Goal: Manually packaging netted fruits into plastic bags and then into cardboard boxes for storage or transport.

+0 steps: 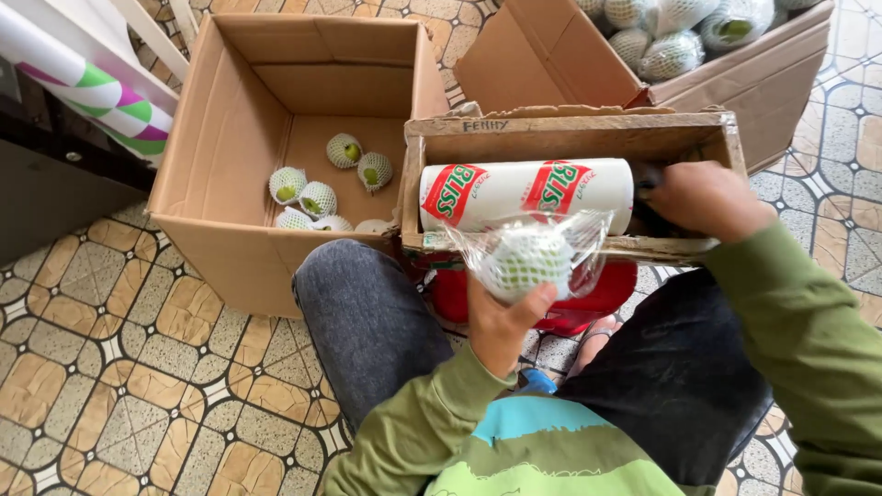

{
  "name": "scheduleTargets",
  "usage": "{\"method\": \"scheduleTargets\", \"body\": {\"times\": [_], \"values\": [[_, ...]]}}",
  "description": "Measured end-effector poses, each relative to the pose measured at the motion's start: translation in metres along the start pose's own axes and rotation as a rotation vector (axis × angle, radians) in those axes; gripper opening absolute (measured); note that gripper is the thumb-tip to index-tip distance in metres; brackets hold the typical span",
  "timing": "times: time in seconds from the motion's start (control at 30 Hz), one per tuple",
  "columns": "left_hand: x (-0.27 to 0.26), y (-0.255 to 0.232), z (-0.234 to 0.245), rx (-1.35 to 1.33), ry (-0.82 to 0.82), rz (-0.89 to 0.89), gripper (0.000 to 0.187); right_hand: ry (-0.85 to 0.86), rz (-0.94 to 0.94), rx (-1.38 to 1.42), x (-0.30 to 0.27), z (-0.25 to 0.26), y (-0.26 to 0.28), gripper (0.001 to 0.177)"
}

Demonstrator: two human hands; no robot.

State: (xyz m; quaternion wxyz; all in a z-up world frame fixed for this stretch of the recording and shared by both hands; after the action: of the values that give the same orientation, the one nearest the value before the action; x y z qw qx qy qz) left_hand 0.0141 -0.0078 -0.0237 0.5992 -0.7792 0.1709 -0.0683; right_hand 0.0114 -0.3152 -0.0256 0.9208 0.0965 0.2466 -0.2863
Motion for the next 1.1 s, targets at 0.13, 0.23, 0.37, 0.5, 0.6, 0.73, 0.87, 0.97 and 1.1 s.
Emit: {"method": "scheduleTargets", "body": {"times": [0.13,0.23,0.37,0.5,0.6,0.73,0.87,0.97,1.1], "values": [[-0.022,0.001,0.003,-0.038,0.042,-0.076,0.087,-0.043,-0.151,0.418,-0.056,0.041,-0.018,0.034],[-0.031,0.023,0.003,-0.106,0.027,-0.082,0.084,-0.218,0.215,1.282,-0.077,0.036,-0.037,0.042],[-0.032,0.022,-0.002,-0.069,0.035,-0.119,0.071,-0.004,0.453,1.49,-0.086,0.025,-0.034,0.083],[-0.035,0.04,-0.003,-0.102,-0.011,-0.031,0.068,0.064,0.632,1.536,-0.097,0.017,-0.002,0.054],[-0.034,0.045,-0.003,-0.109,-0.005,0.015,0.065,-0.048,0.545,1.369,-0.098,0.019,0.029,0.023],[-0.034,0.052,-0.003,-0.205,0.04,0.033,0.075,-0.367,0.769,0.616,-0.1,0.029,0.077,0.02],[-0.036,0.058,0.001,-0.147,0.02,0.052,0.077,-0.457,1.032,0.462,-0.094,0.026,0.108,0.033],[-0.036,0.06,0.002,-0.115,0.005,0.082,0.067,-0.451,1.075,0.276,-0.093,0.027,0.118,0.022],[-0.033,0.051,0.002,-0.163,0.023,-0.001,0.066,-0.306,0.944,0.257,-0.087,0.026,0.083,0.034]]}}
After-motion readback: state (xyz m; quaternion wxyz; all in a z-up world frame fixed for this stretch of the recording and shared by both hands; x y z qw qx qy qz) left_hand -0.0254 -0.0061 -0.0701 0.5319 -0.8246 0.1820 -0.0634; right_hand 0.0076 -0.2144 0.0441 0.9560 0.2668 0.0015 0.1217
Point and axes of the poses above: each hand's wrist, its own x-axis towards the middle knuckle, its own z-axis out of the back of the hand, y = z × x, the point moved 5 cm from there along x, towards the middle knuckle, and after that the axes turned 8 degrees about x, right-handed, at the moved point
